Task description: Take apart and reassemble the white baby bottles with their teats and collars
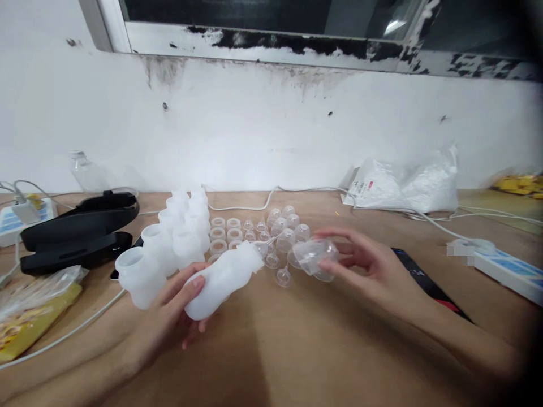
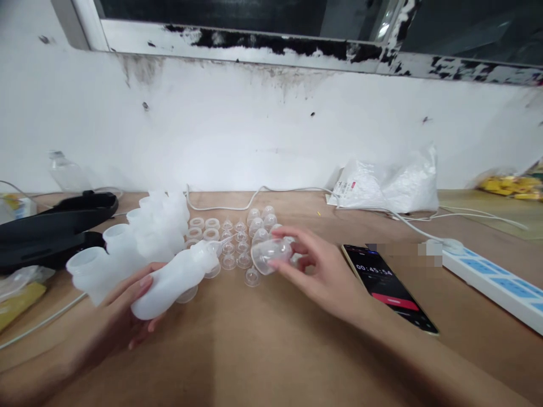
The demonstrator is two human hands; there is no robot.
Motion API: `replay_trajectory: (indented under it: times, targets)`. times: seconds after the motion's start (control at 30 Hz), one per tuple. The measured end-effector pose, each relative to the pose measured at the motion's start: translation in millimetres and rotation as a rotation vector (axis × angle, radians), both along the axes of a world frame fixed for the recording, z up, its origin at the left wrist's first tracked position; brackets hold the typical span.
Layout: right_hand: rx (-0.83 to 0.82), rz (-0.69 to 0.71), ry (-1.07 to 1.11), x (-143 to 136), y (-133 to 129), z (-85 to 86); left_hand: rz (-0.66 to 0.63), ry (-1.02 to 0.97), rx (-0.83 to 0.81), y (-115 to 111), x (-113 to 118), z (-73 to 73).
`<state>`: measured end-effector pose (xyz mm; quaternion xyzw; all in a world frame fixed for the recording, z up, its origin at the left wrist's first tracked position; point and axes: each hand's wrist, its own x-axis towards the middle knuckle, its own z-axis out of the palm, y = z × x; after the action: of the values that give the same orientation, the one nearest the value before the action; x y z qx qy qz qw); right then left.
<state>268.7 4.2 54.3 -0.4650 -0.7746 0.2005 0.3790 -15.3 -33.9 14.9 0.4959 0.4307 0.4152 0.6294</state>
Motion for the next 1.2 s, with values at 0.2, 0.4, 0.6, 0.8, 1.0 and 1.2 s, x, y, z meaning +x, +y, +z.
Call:
replay_trajectory:
  times: [0.2,0.4,0.6,0.8,1.0,1.2]
  targets:
    - [-0.373,0.251,0.766,-42,-3,-42.6,0.152,0.025,0.059,-2,0,-6.8]
    - [-0.438,0.246,0.902,-48,-10,-62.5,0.158,0.073,0.036,-1,2,-8.2]
    - [-0.461,0.222,0.919,-49,-5,-57.3,0.158,0.103,0.046,-1,1,-10.9]
    - [-0.338,0.214,0.844,-49,-7,-58.6,0.176,0.184,-0.05,-3,2,-2.0]
    - [-0.24,0.266,0.589,-50,-14,-53.7,0.193,0.261,-0.053,-4,1,-0.6]
    - [-0.311,0.276,0.602,-51,-11,-56.0,0.169,0.291,-0.049,-2,-2,-7.2]
